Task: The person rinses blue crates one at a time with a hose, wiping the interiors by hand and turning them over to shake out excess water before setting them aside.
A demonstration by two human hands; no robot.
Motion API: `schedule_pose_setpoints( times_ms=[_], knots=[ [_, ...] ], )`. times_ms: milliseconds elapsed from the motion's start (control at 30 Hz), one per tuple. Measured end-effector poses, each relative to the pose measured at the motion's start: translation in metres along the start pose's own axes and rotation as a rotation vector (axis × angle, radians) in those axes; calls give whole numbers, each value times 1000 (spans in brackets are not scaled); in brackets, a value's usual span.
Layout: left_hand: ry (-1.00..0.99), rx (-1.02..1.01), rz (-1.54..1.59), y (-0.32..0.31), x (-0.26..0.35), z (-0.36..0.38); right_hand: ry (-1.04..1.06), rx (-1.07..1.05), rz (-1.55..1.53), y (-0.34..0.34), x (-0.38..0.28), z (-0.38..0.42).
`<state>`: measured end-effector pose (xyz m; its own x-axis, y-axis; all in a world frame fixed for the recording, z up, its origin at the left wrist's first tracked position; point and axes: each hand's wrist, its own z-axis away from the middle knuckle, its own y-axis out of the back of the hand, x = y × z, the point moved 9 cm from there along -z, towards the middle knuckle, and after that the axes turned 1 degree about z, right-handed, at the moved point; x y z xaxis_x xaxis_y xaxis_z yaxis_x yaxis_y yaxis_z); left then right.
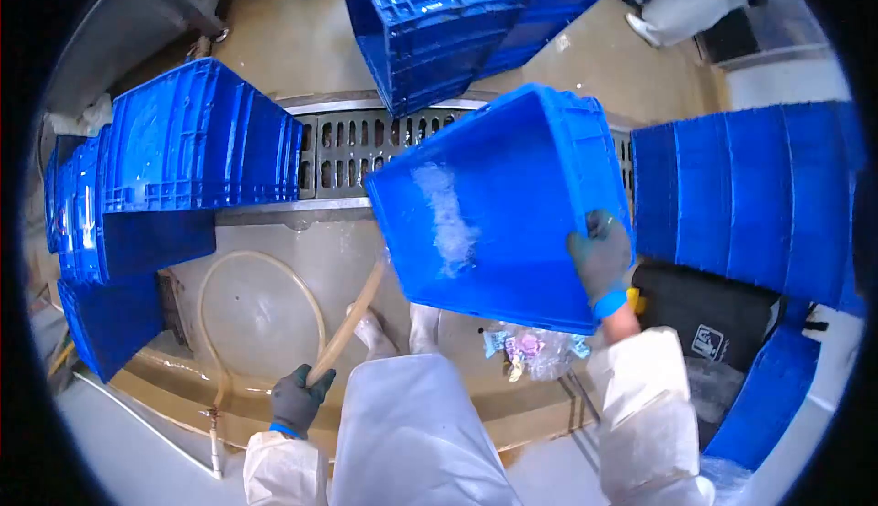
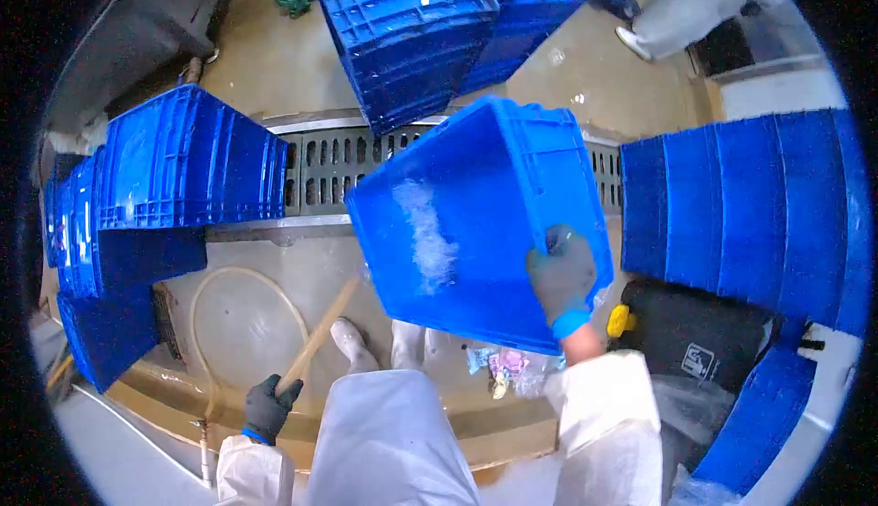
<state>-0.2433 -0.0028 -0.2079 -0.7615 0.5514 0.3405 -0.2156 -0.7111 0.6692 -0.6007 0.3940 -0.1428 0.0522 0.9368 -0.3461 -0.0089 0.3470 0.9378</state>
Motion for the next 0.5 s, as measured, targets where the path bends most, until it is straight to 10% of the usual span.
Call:
schedule_pose_setpoints(
  times_ms=[100,500],
  knots=[
    [59,25,70,11,-11,16,358,188,-13,1,-57,42],
    [176,240,88,44,-123,62,610,-563,319,-111,-128,262]
  ],
)
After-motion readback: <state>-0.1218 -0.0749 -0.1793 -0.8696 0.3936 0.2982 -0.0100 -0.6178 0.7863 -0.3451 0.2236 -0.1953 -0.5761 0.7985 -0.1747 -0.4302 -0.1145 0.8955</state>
